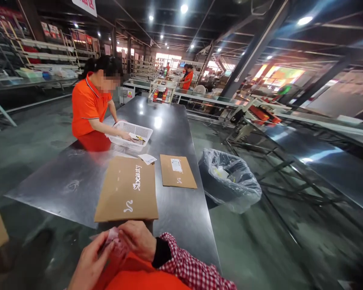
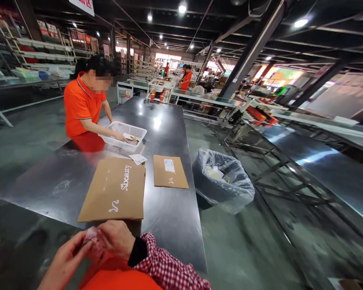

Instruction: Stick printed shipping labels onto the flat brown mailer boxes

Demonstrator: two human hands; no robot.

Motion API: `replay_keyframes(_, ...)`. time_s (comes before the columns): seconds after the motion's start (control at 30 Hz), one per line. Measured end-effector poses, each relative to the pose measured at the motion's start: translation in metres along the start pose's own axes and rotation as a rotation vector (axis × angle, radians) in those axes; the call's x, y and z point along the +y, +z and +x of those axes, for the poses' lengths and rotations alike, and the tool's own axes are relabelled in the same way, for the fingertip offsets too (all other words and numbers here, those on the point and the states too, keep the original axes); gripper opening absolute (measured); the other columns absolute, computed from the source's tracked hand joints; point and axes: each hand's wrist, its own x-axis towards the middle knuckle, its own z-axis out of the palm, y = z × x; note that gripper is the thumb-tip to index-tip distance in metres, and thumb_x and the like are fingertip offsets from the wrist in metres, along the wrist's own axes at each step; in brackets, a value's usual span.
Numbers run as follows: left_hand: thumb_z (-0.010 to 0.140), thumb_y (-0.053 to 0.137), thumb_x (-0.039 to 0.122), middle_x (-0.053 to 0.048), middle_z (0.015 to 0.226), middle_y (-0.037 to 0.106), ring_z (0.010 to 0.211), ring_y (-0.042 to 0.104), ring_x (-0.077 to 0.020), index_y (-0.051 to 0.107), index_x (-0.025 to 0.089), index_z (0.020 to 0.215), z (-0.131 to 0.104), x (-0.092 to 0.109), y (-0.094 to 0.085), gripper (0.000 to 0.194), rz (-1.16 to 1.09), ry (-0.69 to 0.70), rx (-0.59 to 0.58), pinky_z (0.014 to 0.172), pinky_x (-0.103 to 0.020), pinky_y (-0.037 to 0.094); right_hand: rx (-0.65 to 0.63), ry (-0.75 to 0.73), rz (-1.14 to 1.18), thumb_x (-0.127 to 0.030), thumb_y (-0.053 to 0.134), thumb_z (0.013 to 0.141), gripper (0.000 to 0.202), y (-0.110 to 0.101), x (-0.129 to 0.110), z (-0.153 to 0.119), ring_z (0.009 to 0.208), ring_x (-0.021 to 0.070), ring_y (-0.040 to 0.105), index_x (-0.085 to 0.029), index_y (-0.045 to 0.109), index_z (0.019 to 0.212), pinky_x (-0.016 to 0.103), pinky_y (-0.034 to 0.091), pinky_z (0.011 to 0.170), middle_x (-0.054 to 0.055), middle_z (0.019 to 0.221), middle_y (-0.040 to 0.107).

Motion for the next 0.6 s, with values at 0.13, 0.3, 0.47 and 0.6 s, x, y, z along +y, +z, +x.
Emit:
replay_keyframes(0.13,0.078,0.055,0.058,-0.003,0.075,0.069,0.067,0.064,-0.0192,0.065,0.017,0.094,-0.003,-0.007,-0.011,0.046,-0.022,-0.063,0.125,0.059,-0.024,0.053,0.273,0.43,0.537,-0.051,0.044,0.09,0.042,-0.004,0.014,0.011,0.054,0.0091,0.041,-0.016,0.053,0.068,0.022,0.034,0.052,-0.002,0.058,0.048)
replay_keyframes(0.3,0.076,0.052,0.06,-0.002,0.072,0.068,0.065,0.065,-0.0192,0.07,0.02,0.085,-0.014,-0.019,-0.066,0.045,0.411,-0.179,0.351,0.055,-0.022,0.051,0.559,0.692,0.875,-0.059,0.065,0.07,0.045,-0.061,0.04,0.021,0.051,0.0086,0.042,-0.016,0.054,0.068,0.021,0.033,0.049,-0.003,0.056,0.049)
replay_keyframes(0.47,0.08,0.051,0.051,-0.003,0.106,0.069,0.084,0.069,-0.0193,0.067,0.028,0.108,-0.001,-0.013,-0.053,0.039,0.637,0.05,0.159,0.07,-0.025,0.055,0.509,0.323,0.383,-0.042,0.051,0.089,0.03,-0.09,0.014,0.021,0.07,0.0129,0.055,-0.016,0.066,0.085,0.025,0.045,0.067,0.003,0.076,0.064)
replay_keyframes(0.6,0.088,0.041,0.037,-0.007,0.094,0.073,0.084,0.069,-0.0203,0.068,0.022,0.103,0.023,-0.014,-0.001,0.035,0.585,0.249,-0.078,0.078,-0.029,0.055,-0.018,-0.089,0.163,-0.037,0.04,0.095,0.034,-0.061,-0.01,0.021,0.097,0.0166,0.059,-0.015,0.066,0.102,0.031,0.045,0.092,0.009,0.098,0.068)
